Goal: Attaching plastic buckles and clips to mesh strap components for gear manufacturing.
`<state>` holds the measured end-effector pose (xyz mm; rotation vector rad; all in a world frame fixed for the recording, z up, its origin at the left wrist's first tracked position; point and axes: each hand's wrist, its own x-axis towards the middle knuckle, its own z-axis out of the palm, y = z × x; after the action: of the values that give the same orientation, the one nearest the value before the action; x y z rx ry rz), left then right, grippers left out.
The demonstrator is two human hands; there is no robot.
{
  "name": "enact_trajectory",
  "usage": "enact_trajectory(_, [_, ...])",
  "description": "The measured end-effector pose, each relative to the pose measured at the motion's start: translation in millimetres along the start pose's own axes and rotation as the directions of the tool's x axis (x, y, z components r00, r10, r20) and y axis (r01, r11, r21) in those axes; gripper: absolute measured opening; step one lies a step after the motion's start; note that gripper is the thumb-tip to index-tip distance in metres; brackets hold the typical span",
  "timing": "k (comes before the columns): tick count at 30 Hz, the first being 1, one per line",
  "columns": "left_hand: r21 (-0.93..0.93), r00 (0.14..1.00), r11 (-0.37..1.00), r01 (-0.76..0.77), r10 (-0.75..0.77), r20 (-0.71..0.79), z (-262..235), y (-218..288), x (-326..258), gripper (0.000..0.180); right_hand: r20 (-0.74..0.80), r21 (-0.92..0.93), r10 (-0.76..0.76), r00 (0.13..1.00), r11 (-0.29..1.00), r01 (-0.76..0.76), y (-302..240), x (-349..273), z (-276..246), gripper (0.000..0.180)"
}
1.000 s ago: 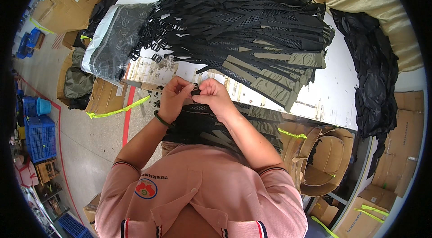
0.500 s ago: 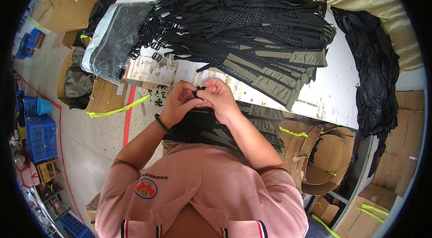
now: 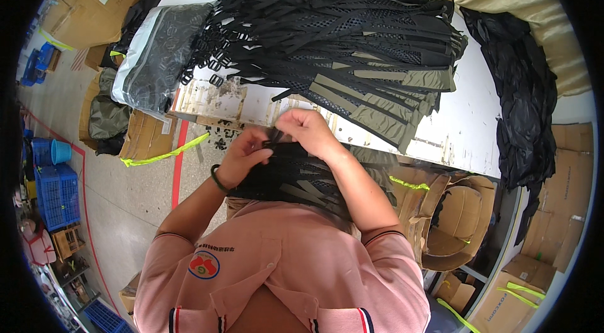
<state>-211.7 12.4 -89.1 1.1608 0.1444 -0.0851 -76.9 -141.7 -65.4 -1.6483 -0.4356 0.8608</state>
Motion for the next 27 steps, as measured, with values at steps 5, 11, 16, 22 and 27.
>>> enact_trajectory(5, [0.583,0.974,0.804,0.120,0.018,-0.225,-41,1,-22,0.039,-0.194,-0.839,-0.691,0.696,0.484,0.247,-16,30,-28,0.021])
enact_trajectory(11, [0.983,0.825,0.142,-0.114,0.565,0.014,-40,30,32,0.054,-0.037,-0.928,-0.673,0.739,0.298,0.225,-14,64,-24,0.021])
enact_trajectory(16, [0.945,0.801,-0.235,-0.227,0.507,0.319,-61,43,75,0.037,-0.020,-0.594,-0.352,0.936,0.757,0.272,-22,39,-32,0.016])
enact_trajectory(22, [0.943,0.929,0.132,-0.306,0.259,0.265,-59,43,72,0.012,0.158,-0.389,-0.026,0.987,0.917,0.087,-4,31,-73,0.014])
enact_trajectory(27, [0.865,0.987,0.475,-0.162,0.086,0.137,-65,36,62,0.010,0.039,-0.690,0.002,0.999,0.723,0.026,-6,27,-75,0.016])
